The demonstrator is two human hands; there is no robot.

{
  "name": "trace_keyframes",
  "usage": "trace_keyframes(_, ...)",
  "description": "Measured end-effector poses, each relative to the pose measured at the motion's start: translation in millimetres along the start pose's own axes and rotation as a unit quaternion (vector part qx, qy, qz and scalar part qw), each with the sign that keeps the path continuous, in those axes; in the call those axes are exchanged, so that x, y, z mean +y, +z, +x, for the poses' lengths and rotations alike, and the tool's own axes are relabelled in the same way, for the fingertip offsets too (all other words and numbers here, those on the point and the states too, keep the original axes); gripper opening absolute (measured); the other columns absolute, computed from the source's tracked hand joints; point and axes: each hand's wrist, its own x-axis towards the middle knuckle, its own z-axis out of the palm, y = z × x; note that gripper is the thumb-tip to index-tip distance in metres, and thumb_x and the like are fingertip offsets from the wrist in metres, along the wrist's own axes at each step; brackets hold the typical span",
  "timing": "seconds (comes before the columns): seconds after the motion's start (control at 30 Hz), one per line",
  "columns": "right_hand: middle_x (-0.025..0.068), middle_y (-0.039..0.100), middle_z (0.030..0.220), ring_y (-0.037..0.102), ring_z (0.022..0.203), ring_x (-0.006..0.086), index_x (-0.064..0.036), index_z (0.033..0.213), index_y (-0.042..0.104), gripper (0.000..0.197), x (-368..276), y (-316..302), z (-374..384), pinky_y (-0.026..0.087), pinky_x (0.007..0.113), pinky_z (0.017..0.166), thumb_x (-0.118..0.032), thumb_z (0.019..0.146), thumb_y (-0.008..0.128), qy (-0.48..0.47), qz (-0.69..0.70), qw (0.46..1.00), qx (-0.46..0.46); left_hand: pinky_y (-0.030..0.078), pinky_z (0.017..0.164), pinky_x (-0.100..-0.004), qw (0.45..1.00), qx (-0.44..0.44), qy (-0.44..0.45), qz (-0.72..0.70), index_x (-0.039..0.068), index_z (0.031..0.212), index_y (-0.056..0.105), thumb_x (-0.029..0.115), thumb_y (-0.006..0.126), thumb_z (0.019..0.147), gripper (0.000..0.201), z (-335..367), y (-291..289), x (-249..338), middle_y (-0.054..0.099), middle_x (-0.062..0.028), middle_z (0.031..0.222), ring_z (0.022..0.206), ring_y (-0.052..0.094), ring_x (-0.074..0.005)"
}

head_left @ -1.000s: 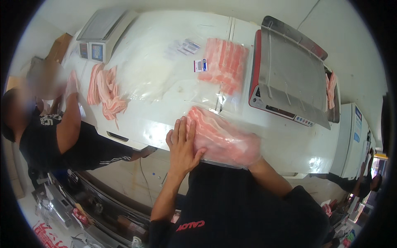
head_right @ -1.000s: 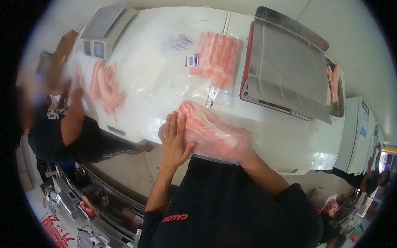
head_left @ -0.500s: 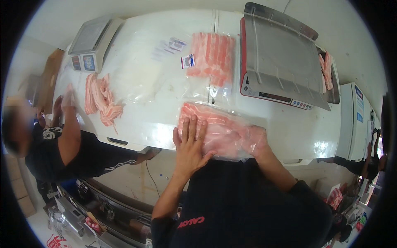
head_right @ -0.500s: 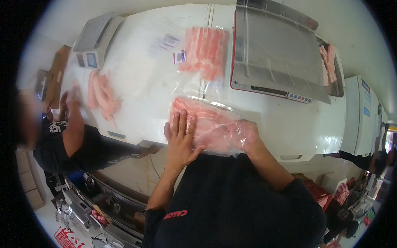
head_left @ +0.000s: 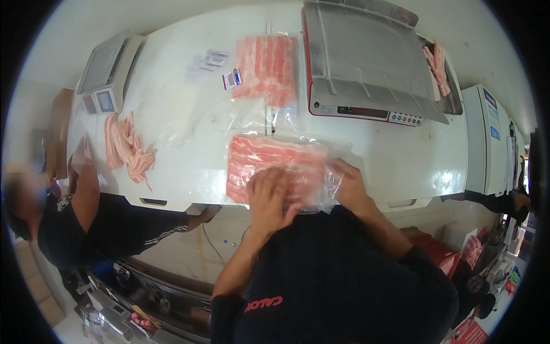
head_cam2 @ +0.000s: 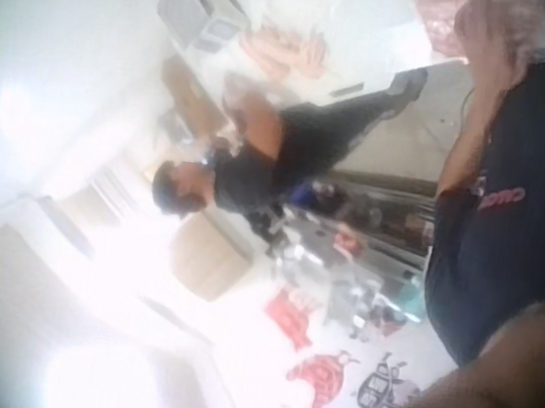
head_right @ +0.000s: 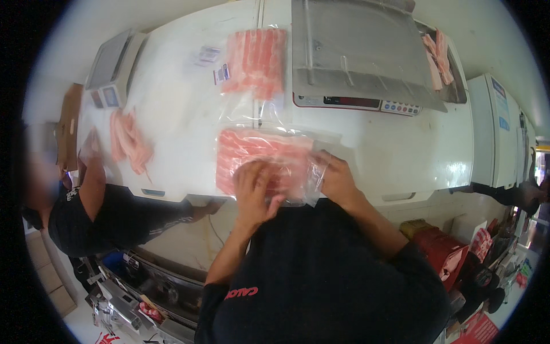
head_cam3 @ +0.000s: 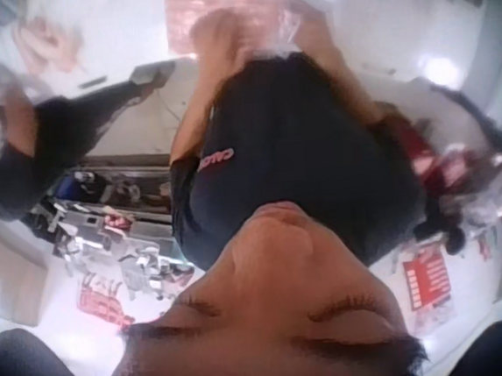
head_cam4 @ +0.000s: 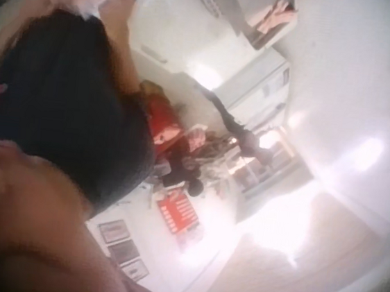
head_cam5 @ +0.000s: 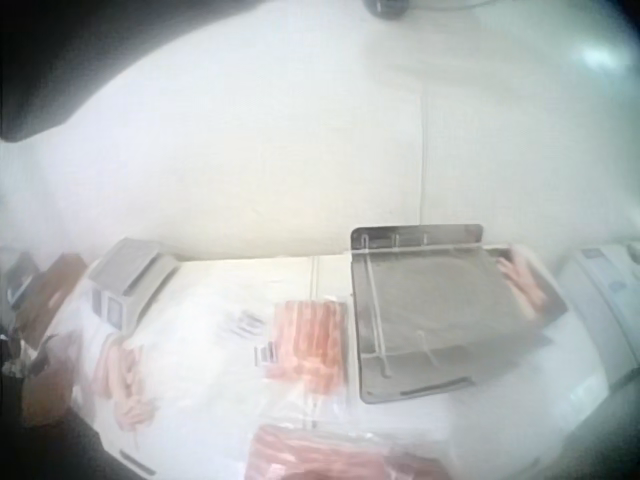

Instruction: The person places pork belly slices onto a scale, arranges them inside plastic bags by hand, and sets the filled bags onto a table.

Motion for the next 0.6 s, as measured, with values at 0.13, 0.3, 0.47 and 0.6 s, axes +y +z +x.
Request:
trace_keyframes(0.13, 0.0165, 0.07, 0.129, 0.075, 0.095, 0.0309, -0.007, 0.128, 0.072, 0.037, 9, 11, 6, 0.06, 0.04, 0.076, -0.01, 0.091, 0.073, -0.155, -0.135, 0.978, -0.018, 0.035, 0.114, -0.0546, 0.994, 0.099, -0.044, -0.025, 0.002, 0.139, 0.059, 0.044, 0.059, 0.102, 0.056, 16, -3, -12, 0.056, -0.0211, 0.143, 0.133, 0.051, -0.0403)
trace_keyframes(0.3, 0.0156, 0.068, 0.136, 0.075, 0.097, 0.0316, -0.0062, 0.147, 0.057, 0.053, -21, -3, 32, 0.06, 0.043, 0.079, -0.014, 0.096, 0.066, -0.014, -0.118, 0.975, -0.187, 0.04, 0.112, -0.0479, 0.971, 0.171, -0.081, -0.149, -0.001, 0.137, 0.059, 0.039, 0.05, 0.11, 0.049, 14, -1, -18, 0.056, -0.0216, 0.142, 0.133, 0.052, -0.0378)
trace_keyframes(0.47, 0.0176, 0.061, 0.146, 0.073, 0.107, 0.0327, -0.0056, 0.153, 0.051, 0.056, -19, 1, 31, 0.059, 0.045, 0.082, -0.012, 0.098, 0.06, -0.104, -0.158, 0.965, -0.181, 0.043, 0.111, -0.0457, 0.968, 0.172, -0.08, -0.163, -0.001, 0.136, 0.059, 0.039, 0.048, 0.111, 0.049, 13, -7, -17, 0.058, -0.0213, 0.141, 0.134, 0.052, -0.0366)
trace_keyframes(0.6, 0.0183, 0.054, 0.153, 0.07, 0.112, 0.0339, -0.0055, 0.154, 0.05, 0.056, -16, 0, 31, 0.059, 0.045, 0.085, -0.012, 0.098, 0.059, -0.149, -0.168, 0.955, -0.194, 0.043, 0.111, -0.0455, 0.966, 0.175, -0.088, -0.169, -0.002, 0.136, 0.061, 0.035, 0.05, 0.11, 0.046, 14, -10, -16, 0.058, -0.0207, 0.141, 0.134, 0.052, -0.0369)
